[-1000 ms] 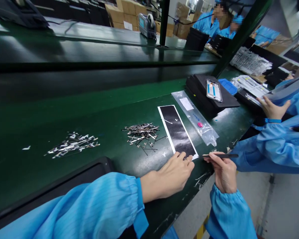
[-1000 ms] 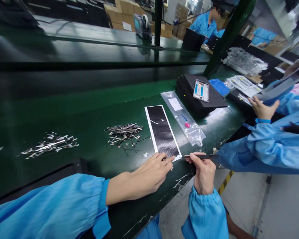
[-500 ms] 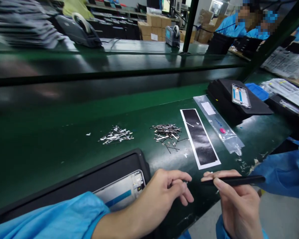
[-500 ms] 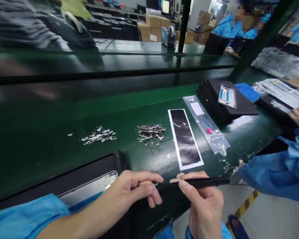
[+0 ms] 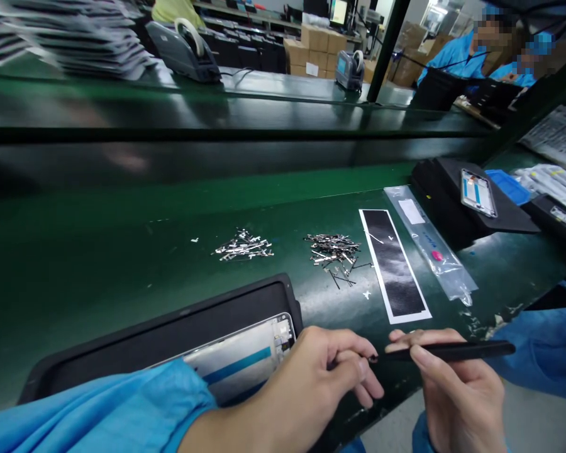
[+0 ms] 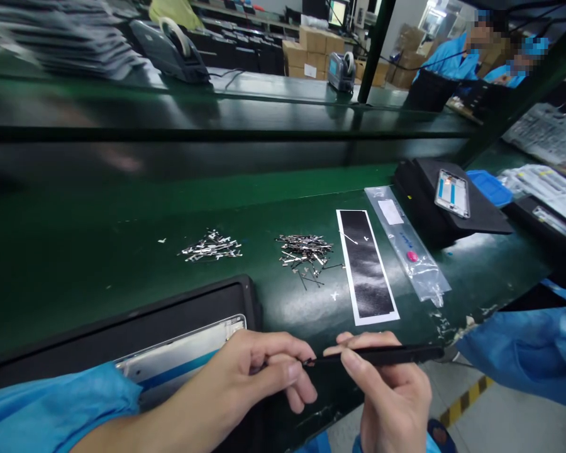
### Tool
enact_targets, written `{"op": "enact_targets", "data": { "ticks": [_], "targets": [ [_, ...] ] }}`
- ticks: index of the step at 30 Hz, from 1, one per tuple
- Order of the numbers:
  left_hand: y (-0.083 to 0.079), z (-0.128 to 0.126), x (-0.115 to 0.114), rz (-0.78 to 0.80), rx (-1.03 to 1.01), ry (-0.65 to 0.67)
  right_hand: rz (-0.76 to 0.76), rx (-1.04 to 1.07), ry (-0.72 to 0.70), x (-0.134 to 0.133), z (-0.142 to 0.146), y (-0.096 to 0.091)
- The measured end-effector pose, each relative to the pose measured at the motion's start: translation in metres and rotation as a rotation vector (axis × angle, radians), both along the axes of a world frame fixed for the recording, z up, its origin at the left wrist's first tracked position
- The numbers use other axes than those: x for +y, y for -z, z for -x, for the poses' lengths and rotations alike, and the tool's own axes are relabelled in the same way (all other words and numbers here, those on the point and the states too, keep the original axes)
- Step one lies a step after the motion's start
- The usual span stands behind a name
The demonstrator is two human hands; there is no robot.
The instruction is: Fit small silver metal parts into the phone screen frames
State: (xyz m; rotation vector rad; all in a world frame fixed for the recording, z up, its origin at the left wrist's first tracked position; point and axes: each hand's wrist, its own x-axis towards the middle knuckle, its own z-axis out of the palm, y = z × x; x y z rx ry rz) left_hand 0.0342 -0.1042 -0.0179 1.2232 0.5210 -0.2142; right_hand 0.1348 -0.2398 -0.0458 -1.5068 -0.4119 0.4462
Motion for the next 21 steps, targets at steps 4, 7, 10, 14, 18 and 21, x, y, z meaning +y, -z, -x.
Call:
{"op": "enact_targets", "data": {
  "ticks": [4,7,10,14,18,21],
  "targets": [
    [-0.0005,-0.0005,-0.0008,0.021,-0.008,-0.006,0.017,0.013,0.005,-0.0001,0.0006,-0.0028],
    [-0.0005,0.0003,-0.0016,0.012,-0.011,-0.010,0.027,0.010,-0.007,-0.0003,0.0009,-0.0036],
    [-0.0001,0.0009,-0.0020,0.009,-0.004,-0.015,0.017,-0.017,-0.009,0.0001,0.0008,-0.0031],
    [0.0009,0.0006,-0.0031,0.025,0.005,-0.027,0.017,-0.033,-0.003,0.0008,0.0009,-0.0029],
    [0.0013,0.0005,-0.0041,0.039,-0.010,-0.039,0.022,-0.039,0.009,0.0011,0.0013,-0.0041],
    [0.0003,-0.0001,-0.0037,0.047,-0.008,-0.038,0.023,-0.023,-0.001,0.0011,0.0010,-0.0047]
  ]
}}
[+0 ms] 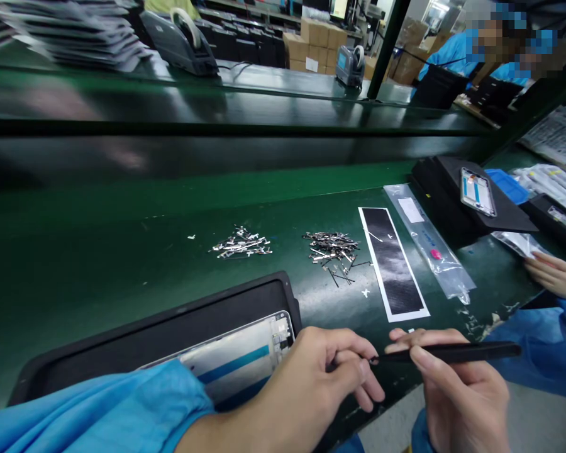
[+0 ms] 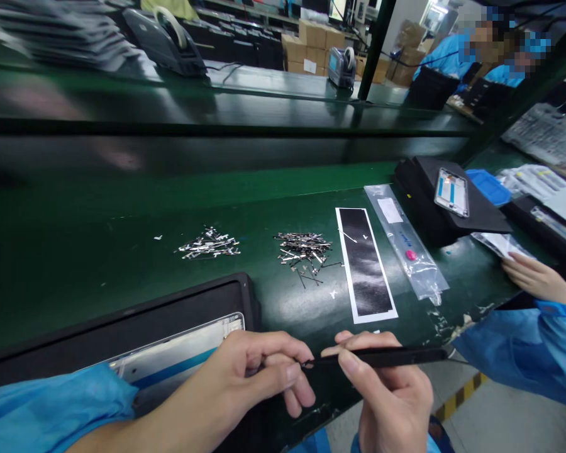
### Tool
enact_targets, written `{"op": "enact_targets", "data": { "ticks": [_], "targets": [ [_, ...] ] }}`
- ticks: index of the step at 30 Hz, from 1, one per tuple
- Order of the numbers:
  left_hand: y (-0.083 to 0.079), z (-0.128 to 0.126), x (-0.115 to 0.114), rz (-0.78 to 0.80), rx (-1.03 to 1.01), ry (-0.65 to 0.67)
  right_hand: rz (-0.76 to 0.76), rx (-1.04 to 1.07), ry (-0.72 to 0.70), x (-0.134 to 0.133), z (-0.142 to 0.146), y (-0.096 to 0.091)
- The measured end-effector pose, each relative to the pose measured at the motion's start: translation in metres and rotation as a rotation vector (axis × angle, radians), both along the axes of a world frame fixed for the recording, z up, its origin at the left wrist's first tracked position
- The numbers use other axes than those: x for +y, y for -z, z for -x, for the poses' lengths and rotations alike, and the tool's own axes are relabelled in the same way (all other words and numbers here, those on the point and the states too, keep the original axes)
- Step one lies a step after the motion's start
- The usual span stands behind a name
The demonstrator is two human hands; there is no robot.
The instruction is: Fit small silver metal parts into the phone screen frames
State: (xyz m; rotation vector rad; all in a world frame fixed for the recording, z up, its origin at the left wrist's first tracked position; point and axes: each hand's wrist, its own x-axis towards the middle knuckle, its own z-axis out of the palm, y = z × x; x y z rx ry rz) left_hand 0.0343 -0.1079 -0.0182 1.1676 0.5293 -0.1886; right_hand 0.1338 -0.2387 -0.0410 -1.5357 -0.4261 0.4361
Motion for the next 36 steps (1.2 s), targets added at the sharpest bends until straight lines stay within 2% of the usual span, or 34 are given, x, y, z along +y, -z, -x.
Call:
{"op": "enact_targets", "data": {
  "ticks": [11,23,36],
  "targets": [
    [-0.0016,0.0007,0.0003,0.037,-0.002,-0.019,0.001,0.000,0.049,0.0002,0.0016,-0.0046],
    [-0.0034,0.0008,0.0008,0.040,0.002,-0.017,-0.007,-0.022,0.007,-0.0014,0.0016,-0.0047],
    [-0.0006,0.0025,-0.0003,0.035,-0.021,-0.019,-0.009,-0.009,0.027,-0.0002,0.0012,-0.0041]
  ]
}}
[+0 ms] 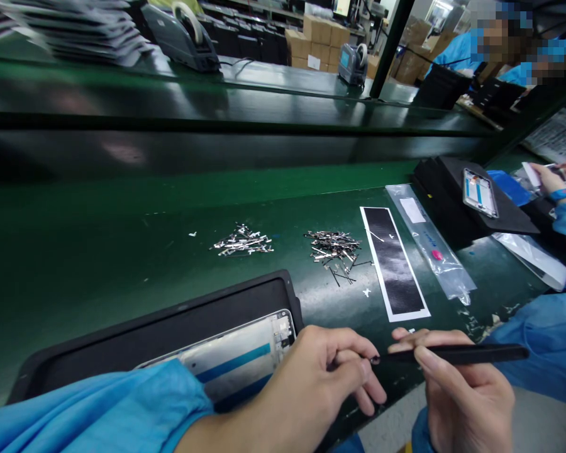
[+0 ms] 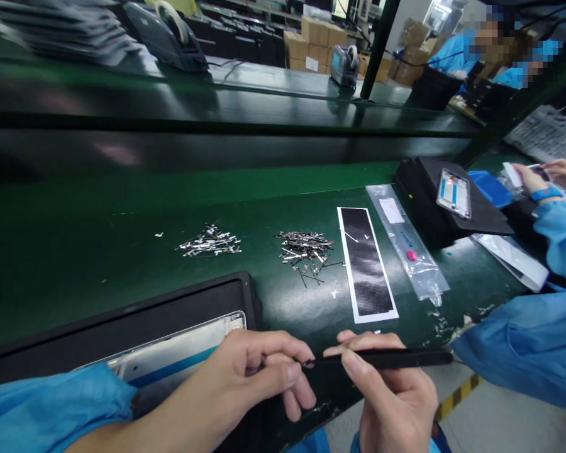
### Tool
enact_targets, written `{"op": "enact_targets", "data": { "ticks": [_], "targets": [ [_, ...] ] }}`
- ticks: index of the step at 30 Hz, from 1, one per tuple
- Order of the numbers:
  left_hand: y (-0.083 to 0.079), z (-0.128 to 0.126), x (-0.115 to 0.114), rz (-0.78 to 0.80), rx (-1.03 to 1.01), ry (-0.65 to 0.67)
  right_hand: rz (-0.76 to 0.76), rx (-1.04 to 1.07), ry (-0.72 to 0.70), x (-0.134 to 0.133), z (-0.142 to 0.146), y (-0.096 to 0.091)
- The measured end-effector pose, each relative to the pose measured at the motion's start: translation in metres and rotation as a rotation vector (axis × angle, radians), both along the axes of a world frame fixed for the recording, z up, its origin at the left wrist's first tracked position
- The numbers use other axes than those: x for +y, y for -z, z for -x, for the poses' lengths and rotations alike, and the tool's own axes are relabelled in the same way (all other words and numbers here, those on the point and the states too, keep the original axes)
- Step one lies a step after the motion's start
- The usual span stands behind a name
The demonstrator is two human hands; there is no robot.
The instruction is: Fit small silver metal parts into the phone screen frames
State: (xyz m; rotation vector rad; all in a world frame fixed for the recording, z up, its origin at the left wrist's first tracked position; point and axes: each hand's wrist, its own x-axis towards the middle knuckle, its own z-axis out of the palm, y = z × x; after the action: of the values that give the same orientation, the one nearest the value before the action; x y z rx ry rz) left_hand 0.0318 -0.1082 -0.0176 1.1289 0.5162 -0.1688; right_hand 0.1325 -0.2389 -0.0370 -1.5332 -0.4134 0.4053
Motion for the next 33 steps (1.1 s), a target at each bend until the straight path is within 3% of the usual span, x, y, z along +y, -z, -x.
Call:
{"op": "enact_targets", "data": {
  "ticks": [22,29,33],
  "targets": [
    [0.003,-0.001,-0.001,0.024,-0.011,-0.021,0.001,-0.025,0.025,0.000,0.002,0.000],
    [0.005,-0.001,-0.001,0.034,-0.035,-0.059,-0.005,-0.204,0.097,0.000,0.010,0.002],
    [0.004,0.000,-0.002,0.065,-0.025,-0.072,0.020,-0.287,0.117,0.002,0.024,-0.007]
  ]
}}
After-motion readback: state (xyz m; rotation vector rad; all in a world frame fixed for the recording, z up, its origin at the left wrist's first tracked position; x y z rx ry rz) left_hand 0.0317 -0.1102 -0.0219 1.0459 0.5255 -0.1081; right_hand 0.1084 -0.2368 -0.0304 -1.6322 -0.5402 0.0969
